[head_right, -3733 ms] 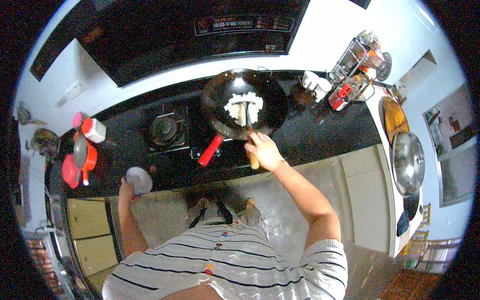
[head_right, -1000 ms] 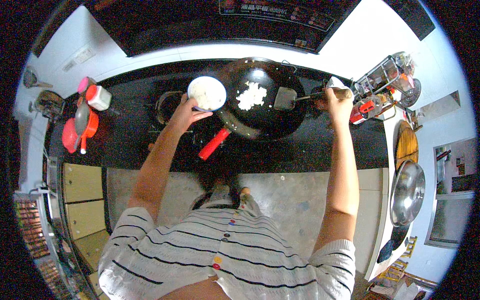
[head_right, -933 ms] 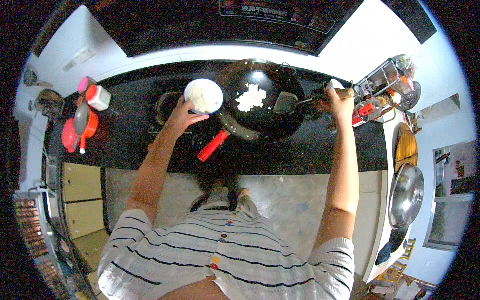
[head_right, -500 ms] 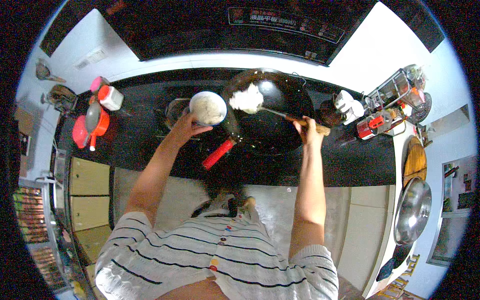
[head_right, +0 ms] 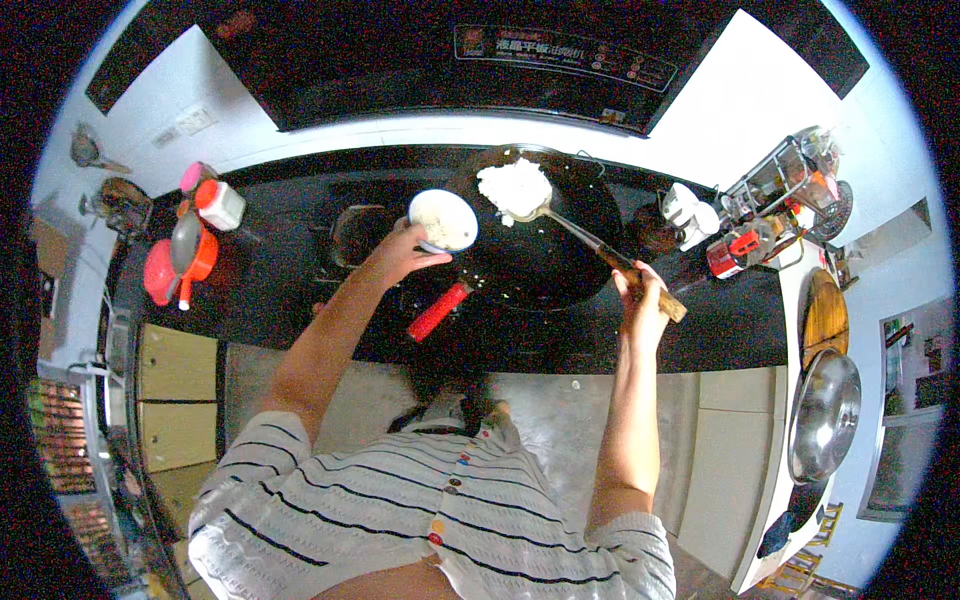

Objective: The person rinses a bowl under running water, then scoops cooked rice from a wok into the bowl using a spatula. The person also handles chopsticks and a metal bowl during the process.

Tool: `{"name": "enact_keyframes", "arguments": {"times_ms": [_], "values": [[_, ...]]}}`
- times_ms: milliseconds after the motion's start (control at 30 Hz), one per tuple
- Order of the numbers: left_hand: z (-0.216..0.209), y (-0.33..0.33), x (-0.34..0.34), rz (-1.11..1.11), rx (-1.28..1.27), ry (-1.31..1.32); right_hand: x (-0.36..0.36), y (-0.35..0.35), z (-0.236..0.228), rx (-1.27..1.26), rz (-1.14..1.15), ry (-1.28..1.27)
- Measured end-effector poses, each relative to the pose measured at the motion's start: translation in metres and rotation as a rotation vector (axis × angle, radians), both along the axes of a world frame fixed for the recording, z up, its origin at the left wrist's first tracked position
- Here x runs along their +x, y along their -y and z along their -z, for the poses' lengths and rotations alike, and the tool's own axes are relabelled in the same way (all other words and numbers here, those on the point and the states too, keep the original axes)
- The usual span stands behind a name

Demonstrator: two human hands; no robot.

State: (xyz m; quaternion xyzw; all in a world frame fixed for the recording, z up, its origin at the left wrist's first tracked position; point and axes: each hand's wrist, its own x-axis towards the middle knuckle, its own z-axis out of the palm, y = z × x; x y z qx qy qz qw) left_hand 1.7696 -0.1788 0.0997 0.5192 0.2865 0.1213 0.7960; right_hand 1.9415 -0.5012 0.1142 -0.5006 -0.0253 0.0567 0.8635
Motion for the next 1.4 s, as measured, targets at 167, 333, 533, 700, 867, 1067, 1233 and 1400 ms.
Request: {"name": "enact_keyframes", "arguments": {"times_ms": [167, 333, 533, 700, 867, 1067, 1233, 1400], "values": [[0.018, 0.007, 0.048, -0.036, -0.243, -0.054, -0.035, 0.005, -0.041, -0.17, -0.032, 0.273], [0.011, 0.04, 0.088, -0.115, -0.239, -0.045, -0.079, -0.013, -0.055, -0.829, 0.014, 1.076], [0.044, 0.044, 0.105, 0.064, -0.452, 0.081, -0.122, -0.027, -0.059, -0.94, -0.125, 1.384], [0.042, 0.053, 0.095, 0.112, -0.659, 0.155, -0.109, -0.005, -0.067, -0.934, -0.044, 1.24], [0.031, 0.036, 0.068, 0.081, -0.53, 0.232, -0.084, 0.009, -0.075, -0.702, 0.158, 0.984], [0.017, 0.028, 0.043, 0.05, -0.481, 0.325, -0.011, 0.016, -0.062, -0.531, 0.105, 0.432], [0.021, 0.021, 0.027, -0.078, -0.5, 0.454, -0.01, 0.001, -0.083, -0.509, 0.153, 0.463], [0.006, 0.02, 0.025, -0.051, -0.466, 0.468, 0.057, -0.007, -0.053, -0.71, 0.099, 0.44]]}}
